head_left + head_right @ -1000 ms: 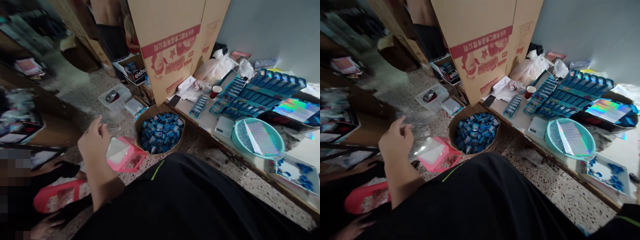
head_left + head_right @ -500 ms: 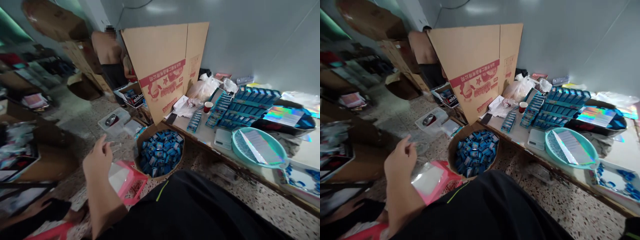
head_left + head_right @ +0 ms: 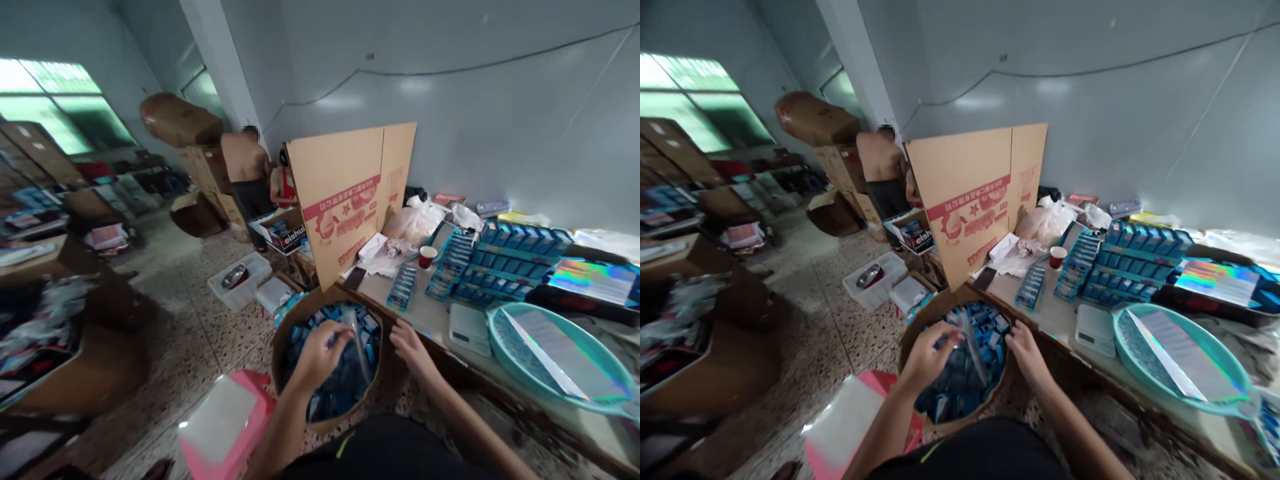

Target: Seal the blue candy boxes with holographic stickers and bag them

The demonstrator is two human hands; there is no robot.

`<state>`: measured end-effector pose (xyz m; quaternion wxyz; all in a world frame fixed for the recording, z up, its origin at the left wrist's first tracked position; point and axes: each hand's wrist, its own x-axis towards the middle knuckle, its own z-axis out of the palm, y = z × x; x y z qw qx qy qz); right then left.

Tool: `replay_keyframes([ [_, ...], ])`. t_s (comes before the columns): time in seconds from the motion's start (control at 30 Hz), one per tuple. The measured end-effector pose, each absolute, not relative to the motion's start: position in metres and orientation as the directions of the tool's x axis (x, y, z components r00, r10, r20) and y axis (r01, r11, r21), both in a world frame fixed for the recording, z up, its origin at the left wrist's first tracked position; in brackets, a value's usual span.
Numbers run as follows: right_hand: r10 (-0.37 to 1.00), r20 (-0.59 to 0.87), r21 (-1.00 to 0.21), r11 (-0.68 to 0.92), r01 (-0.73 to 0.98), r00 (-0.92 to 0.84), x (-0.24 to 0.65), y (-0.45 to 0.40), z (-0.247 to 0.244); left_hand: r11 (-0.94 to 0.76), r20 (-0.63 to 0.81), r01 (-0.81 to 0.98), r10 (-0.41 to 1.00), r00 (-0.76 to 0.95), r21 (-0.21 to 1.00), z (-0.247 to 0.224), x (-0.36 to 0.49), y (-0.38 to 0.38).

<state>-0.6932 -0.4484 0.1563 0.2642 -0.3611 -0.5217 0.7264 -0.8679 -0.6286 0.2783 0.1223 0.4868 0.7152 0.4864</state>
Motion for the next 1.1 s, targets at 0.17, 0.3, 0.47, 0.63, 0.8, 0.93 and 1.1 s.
replay_keyframes([
  [0.17,0.604,-0.295,-0.824,-0.553,-0.123,-0.740,-0.685,-0.475,0.129,-0.118,0.301,0.497,0.903,-0.306,0.860,0.290,-0.850,-0.627],
  [0.3,0.514,-0.204,-0.769,-0.610,-0.188,-0.833,-0.671,-0.464,0.142,-0.065,0.241,0.426,0.896,-0.372,0.902,0.290,-0.853,-0.623],
  [0.47,0.651,-0.228,-0.849,-0.497,-0.180,-0.724,-0.662,-0.437,0.154,0.080,0.145,0.306,0.751,-0.644,0.949,0.278,-0.863,-0.616],
  [0.63,0.700,-0.174,-0.955,-0.291,-0.054,-0.693,-0.652,-0.422,0.171,0.218,0.073,0.219,0.531,-0.844,0.951,0.267,-0.861,-0.605],
  [0.8,0.837,-0.177,-0.980,-0.198,0.016,-0.518,-0.637,-0.391,0.174,0.345,0.008,0.190,0.464,-0.886,0.919,0.261,-0.855,-0.574],
  [0.93,0.969,-0.190,-0.979,-0.175,0.107,-0.159,-0.573,-0.329,0.163,0.219,0.045,0.136,0.377,-0.925,0.966,0.258,-0.845,-0.540],
  [1.1,0.934,-0.125,-0.911,-0.242,0.334,0.335,-0.436,-0.236,0.156,0.200,0.083,0.167,0.372,-0.925,0.965,0.267,-0.825,-0.519],
])
